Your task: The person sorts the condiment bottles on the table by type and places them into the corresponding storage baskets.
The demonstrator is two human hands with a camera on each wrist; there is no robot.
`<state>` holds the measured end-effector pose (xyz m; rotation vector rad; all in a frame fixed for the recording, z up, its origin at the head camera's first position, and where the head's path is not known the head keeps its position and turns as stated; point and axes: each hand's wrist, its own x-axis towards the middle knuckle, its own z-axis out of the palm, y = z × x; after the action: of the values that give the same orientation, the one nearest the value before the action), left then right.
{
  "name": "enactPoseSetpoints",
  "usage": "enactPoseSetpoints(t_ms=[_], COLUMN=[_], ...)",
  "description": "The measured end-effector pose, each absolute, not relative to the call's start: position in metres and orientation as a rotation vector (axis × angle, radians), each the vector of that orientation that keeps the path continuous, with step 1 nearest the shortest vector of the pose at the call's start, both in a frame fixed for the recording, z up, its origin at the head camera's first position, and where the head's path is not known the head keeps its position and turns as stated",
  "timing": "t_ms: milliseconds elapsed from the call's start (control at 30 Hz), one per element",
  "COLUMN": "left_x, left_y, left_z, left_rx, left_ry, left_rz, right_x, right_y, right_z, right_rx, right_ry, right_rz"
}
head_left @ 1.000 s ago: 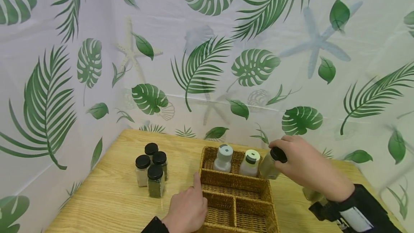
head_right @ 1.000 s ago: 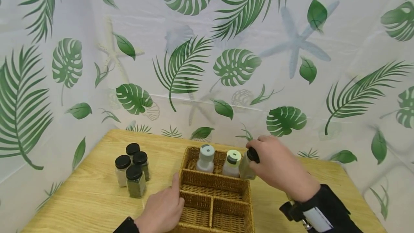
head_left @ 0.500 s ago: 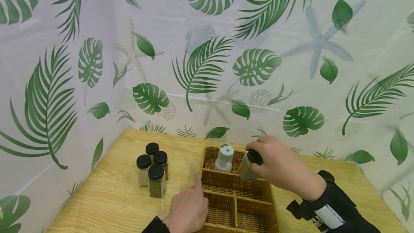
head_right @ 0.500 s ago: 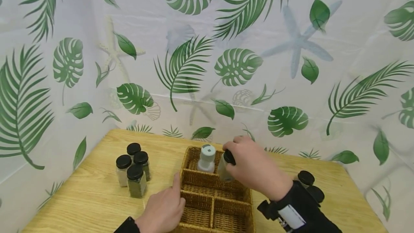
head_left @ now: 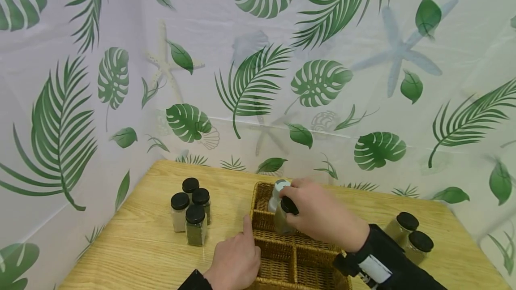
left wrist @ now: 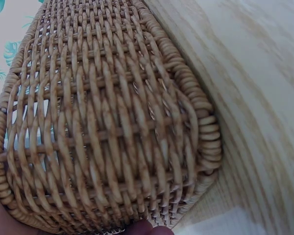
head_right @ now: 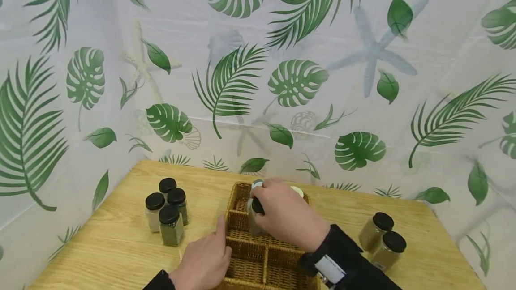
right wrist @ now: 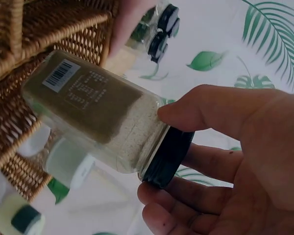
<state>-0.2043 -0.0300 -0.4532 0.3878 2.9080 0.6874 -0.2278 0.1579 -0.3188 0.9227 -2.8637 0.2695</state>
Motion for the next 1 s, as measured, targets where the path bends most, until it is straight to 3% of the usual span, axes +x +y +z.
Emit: enactPoseSetpoints(t_ms=[1000], left_x=[-0.205], left_y=[-0.032], left_z=[-0.452], left_rx=[0.364], left_ry=[2.869], left_rz=[0.700], right_x=[-0.256], right_y=[0.125], right_z=[-0.370], right_rx=[1.068], right_ry=[-3.017], right_rz=[0.370])
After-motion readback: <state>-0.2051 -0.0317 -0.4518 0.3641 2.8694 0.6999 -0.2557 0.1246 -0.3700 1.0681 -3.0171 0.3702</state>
